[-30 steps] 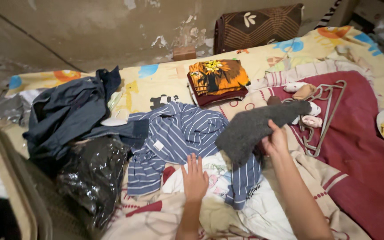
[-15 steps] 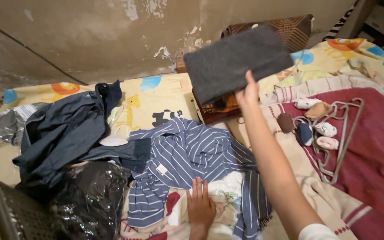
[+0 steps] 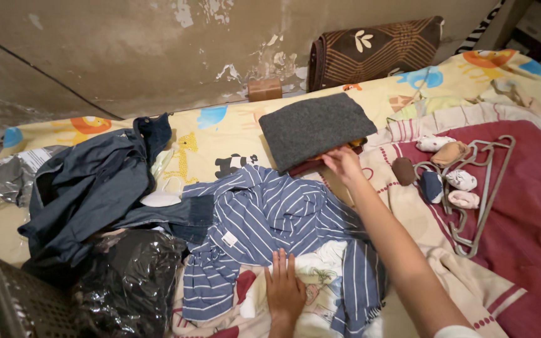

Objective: The person folds multiple clothing items one at a time on a bed, including shirts, a pair of patterned shorts, and a grey sweater, before placing some items into a laundry basket.

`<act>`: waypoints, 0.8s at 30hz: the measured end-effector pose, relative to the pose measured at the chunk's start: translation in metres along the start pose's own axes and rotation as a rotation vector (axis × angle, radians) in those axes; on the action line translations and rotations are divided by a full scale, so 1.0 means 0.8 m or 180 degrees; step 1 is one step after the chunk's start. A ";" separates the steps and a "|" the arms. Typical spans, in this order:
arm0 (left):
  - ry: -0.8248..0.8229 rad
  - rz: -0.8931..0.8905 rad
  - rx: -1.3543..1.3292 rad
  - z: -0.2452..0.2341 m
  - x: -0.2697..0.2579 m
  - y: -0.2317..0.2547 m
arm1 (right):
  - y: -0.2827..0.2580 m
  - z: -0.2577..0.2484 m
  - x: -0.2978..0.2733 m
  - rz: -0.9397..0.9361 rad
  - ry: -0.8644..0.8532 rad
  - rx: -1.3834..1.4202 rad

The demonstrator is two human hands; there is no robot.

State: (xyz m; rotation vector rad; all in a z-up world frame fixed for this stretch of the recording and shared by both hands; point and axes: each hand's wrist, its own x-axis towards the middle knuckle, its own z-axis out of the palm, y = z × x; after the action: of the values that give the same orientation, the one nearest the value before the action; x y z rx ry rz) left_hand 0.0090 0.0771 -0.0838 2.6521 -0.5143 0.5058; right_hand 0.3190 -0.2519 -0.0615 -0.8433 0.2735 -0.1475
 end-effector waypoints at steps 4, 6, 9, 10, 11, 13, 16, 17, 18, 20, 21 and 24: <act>-0.0089 -0.0084 -0.0134 -0.016 0.004 0.008 | -0.005 -0.043 -0.076 0.0083 0.0227 -0.0725; -0.0219 -0.0165 -0.0189 -0.023 0.003 0.010 | 0.001 -0.068 -0.118 0.0175 0.0181 -0.0717; 0.0217 0.0005 -0.0167 -0.025 -0.003 0.013 | 0.022 -0.103 -0.187 0.0221 0.0358 -0.0905; 0.0259 0.0037 -0.0113 -0.023 -0.002 0.013 | 0.025 -0.111 -0.202 0.0156 0.0577 -0.1093; 0.0302 0.0069 -0.0059 -0.022 -0.003 0.014 | 0.025 -0.116 -0.211 0.0163 0.0581 -0.1099; 0.0191 0.0023 -0.0086 -0.021 -0.004 0.016 | 0.027 -0.116 -0.220 0.0099 0.0591 -0.1668; 0.0023 -0.0028 -0.0044 -0.021 -0.007 0.017 | 0.035 -0.107 -0.224 -0.0382 0.0469 -0.1691; -0.0022 -0.0005 0.0011 -0.023 -0.009 0.017 | 0.041 -0.107 -0.234 -0.0344 0.0458 -0.1700; -0.0028 -0.0034 0.0011 -0.023 -0.010 0.017 | 0.044 -0.106 -0.242 -0.0382 0.0202 -0.2074; 0.0043 0.0078 -0.0087 -0.023 -0.015 0.015 | 0.047 -0.103 -0.257 -0.0394 -0.0064 -0.2445; 0.0025 0.0060 -0.0083 -0.022 -0.019 0.013 | 0.046 -0.099 -0.262 -0.0520 -0.0334 -0.2934; 0.0085 0.0072 -0.0253 -0.011 -0.025 0.009 | 0.044 -0.088 -0.292 -0.0599 -0.0739 -0.3820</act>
State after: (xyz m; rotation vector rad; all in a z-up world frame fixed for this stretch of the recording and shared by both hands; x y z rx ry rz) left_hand -0.0135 0.0803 -0.0826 2.5633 -0.5455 0.5159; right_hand 0.0757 -0.2237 -0.0905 -2.0642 0.0333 -0.0454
